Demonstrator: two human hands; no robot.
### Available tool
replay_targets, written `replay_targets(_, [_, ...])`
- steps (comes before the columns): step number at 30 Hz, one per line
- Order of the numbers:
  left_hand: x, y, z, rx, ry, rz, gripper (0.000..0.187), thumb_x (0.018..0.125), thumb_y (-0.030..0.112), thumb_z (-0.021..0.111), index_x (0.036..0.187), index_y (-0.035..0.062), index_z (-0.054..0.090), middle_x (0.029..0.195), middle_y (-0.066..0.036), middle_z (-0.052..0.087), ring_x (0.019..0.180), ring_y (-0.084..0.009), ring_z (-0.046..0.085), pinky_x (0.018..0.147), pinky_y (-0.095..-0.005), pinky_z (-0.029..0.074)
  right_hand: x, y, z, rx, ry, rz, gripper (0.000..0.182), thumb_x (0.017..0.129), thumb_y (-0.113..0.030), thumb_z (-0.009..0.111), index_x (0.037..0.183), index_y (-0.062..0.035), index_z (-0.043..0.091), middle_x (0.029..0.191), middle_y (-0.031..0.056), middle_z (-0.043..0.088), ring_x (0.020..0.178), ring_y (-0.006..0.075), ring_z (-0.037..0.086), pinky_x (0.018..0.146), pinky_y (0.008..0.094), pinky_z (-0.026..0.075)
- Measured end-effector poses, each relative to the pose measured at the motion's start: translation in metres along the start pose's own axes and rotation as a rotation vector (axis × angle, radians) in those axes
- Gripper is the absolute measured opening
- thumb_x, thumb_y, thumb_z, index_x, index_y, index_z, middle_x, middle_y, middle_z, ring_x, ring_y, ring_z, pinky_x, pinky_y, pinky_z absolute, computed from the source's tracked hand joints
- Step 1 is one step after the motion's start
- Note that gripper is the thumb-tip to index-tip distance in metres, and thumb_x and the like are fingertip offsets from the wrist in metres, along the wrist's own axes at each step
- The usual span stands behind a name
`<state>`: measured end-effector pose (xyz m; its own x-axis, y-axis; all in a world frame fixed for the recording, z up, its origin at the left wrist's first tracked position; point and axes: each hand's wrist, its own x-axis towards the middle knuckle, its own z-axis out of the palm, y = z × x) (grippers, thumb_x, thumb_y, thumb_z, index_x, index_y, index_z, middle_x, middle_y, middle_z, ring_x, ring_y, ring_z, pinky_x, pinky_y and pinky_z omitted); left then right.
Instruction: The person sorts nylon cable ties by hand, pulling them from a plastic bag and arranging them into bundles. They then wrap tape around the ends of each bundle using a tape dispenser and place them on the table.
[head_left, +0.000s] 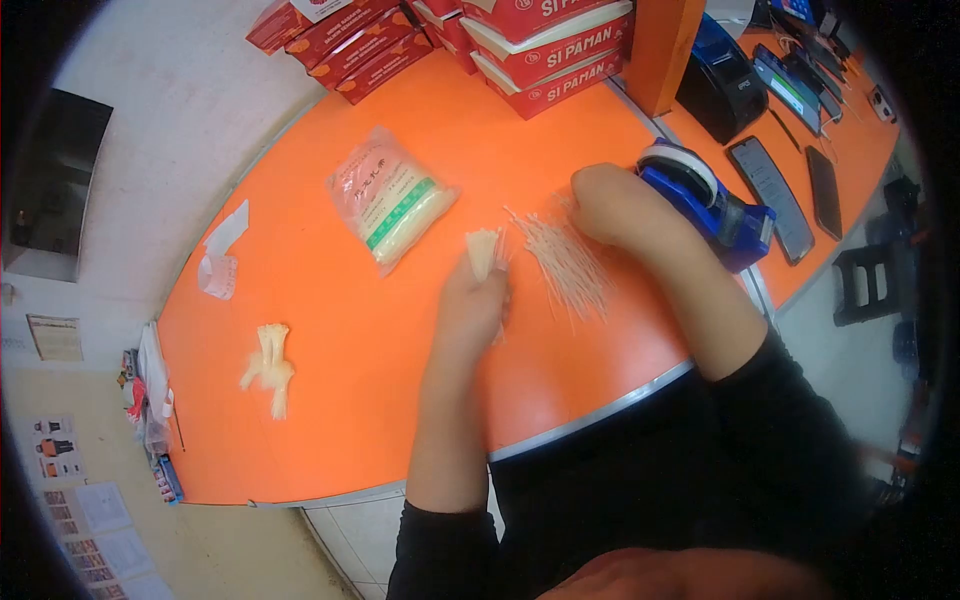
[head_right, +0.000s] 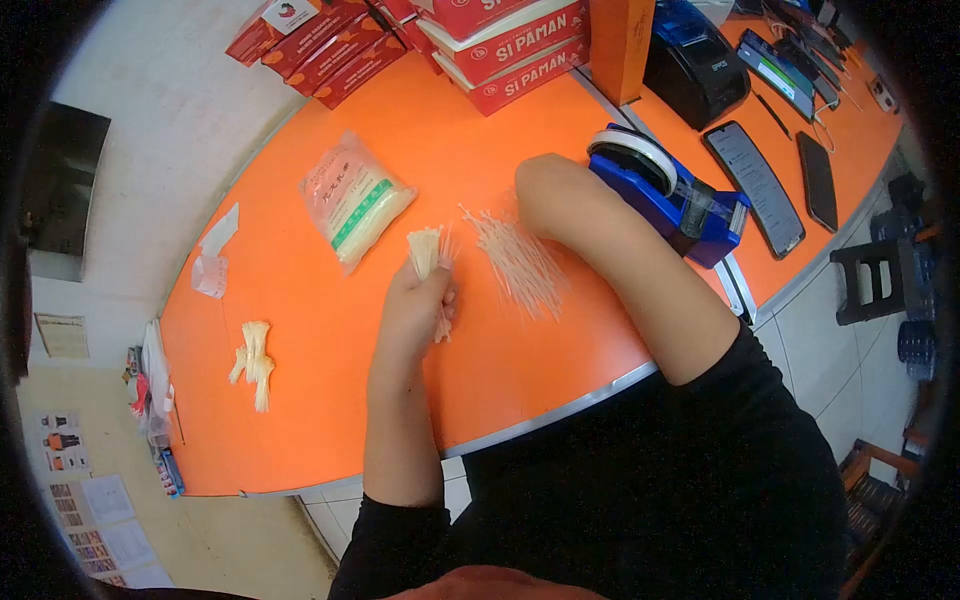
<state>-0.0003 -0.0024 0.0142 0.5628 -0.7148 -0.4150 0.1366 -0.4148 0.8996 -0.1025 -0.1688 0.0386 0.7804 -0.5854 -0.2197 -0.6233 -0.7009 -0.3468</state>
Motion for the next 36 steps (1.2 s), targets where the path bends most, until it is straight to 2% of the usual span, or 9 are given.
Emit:
replay_targets(6, [-0.002, 0.005, 0.001, -0.264, -0.107, 0.017, 0.013, 0.085, 0.02, 0.049, 0.083, 0.0084, 0.043, 0.056, 0.0, 0.039, 0.045, -0.0099, 0.038, 0.043, -0.0234, 0.034, -0.009, -0.012, 0.002, 0.012, -0.12, -0.08, 0.022, 0.074, -0.012, 0.047, 0.085, 0.0036, 0.059, 0.083, 0.0241, 0.057, 0.082, 0.035, 0.056, 0.073, 0.0384, 0.044])
replay_targets(8, [-0.006, 0.009, 0.001, -0.365, -0.172, 0.04, 0.014, 0.085, 0.02, 0.05, 0.083, 0.0084, 0.042, 0.056, 0.0, 0.038, 0.045, -0.0099, 0.037, 0.044, -0.0231, 0.033, -0.013, -0.014, -0.003, 0.284, 0.244, -0.208, 0.022, 0.074, -0.014, 0.051, 0.085, 0.0038, 0.059, 0.078, 0.0211, 0.06, 0.071, 0.0323, 0.059, 0.064, 0.038, 0.047])
replay_targets(9, [-0.009, 0.011, 0.001, -0.416, -0.23, 0.056, 0.014, 0.085, 0.021, 0.05, 0.083, 0.0085, 0.042, 0.057, 0.0, 0.038, 0.045, -0.0096, 0.036, 0.044, -0.023, 0.033, -0.015, -0.016, -0.006, 0.283, 0.242, -0.208, 0.022, 0.074, -0.014, 0.051, 0.085, 0.0038, 0.059, 0.078, 0.0211, 0.06, 0.071, 0.0323, 0.059, 0.064, 0.038, 0.047])
replay_targets(11, [-0.012, 0.012, 0.002, -0.467, -0.289, 0.072, 0.015, 0.085, 0.021, 0.05, 0.084, 0.0085, 0.042, 0.057, 0.0, 0.037, 0.045, -0.0094, 0.035, 0.045, -0.0229, 0.033, -0.02, -0.021, -0.012, 0.762, 0.27, -0.306, 0.024, 0.075, -0.019, 0.056, 0.086, 0.002, 0.059, 0.073, 0.0143, 0.06, 0.064, 0.0234, 0.058, 0.06, 0.0326, 0.046])
replay_targets(14, [-0.013, 0.008, 0.006, -0.514, -0.403, 0.119, 0.013, 0.086, 0.019, 0.049, 0.085, 0.0084, 0.042, 0.058, 0.001, 0.036, 0.047, -0.0093, 0.035, 0.045, -0.0231, 0.032, -0.021, -0.026, -0.003, 0.782, 0.12, -0.545, 0.025, 0.074, -0.022, 0.062, 0.083, 0.001, 0.059, 0.068, 0.0083, 0.059, 0.062, 0.0147, 0.056, 0.059, 0.028, 0.045])
replay_targets(21, [-0.013, 0.005, 0.011, -0.379, -0.41, 0.172, 0.018, 0.085, 0.02, 0.05, 0.093, 0.0059, 0.043, 0.063, 0.001, 0.038, 0.055, -0.009, 0.038, 0.048, -0.0221, 0.034, -0.014, -0.027, 0.004, 1.1, 0.114, -0.409, 0.016, 0.073, -0.012, 0.063, 0.082, 0.0009, 0.059, 0.07, 0.0052, 0.059, 0.063, 0.0103, 0.055, 0.06, 0.0228, 0.045])
replay_targets(23, [-0.013, 0.004, 0.013, -0.324, -0.419, 0.179, 0.02, 0.086, 0.021, 0.05, 0.095, 0.0053, 0.044, 0.063, 0.001, 0.038, 0.056, -0.0089, 0.038, 0.049, -0.0219, 0.034, -0.015, -0.027, -0.004, 1.056, 0.297, -0.287, 0.012, 0.074, -0.009, 0.062, 0.08, 0.0011, 0.059, 0.071, 0.0039, 0.059, 0.065, 0.0095, 0.055, 0.06, 0.0223, 0.045])
replay_targets(29, [-0.012, 0.003, 0.014, -0.348, -0.416, 0.173, 0.022, 0.086, 0.023, 0.049, 0.097, 0.0043, 0.044, 0.062, 0.001, 0.037, 0.055, -0.009, 0.038, 0.05, -0.0217, 0.035, -0.009, -0.019, 0.001, 1.115, 0.086, -0.414, 0.015, 0.074, -0.012, 0.064, 0.081, 0.0009, 0.059, 0.071, 0.0038, 0.059, 0.067, 0.0092, 0.054, 0.062, 0.0222, 0.045])
replay_targets(36, [-0.01, 0.002, 0.012, -0.474, -0.364, 0.21, 0.021, 0.088, 0.023, 0.046, 0.096, 0.0034, 0.045, 0.061, 0.0, 0.038, 0.054, -0.0092, 0.038, 0.049, -0.0223, 0.033, -0.017, -0.024, -0.006, 0.992, 0.088, -0.418, 0.015, 0.074, -0.013, 0.065, 0.08, 0.0002, 0.06, 0.07, 0.0034, 0.058, 0.067, 0.0083, 0.053, 0.063, 0.0218, 0.044])
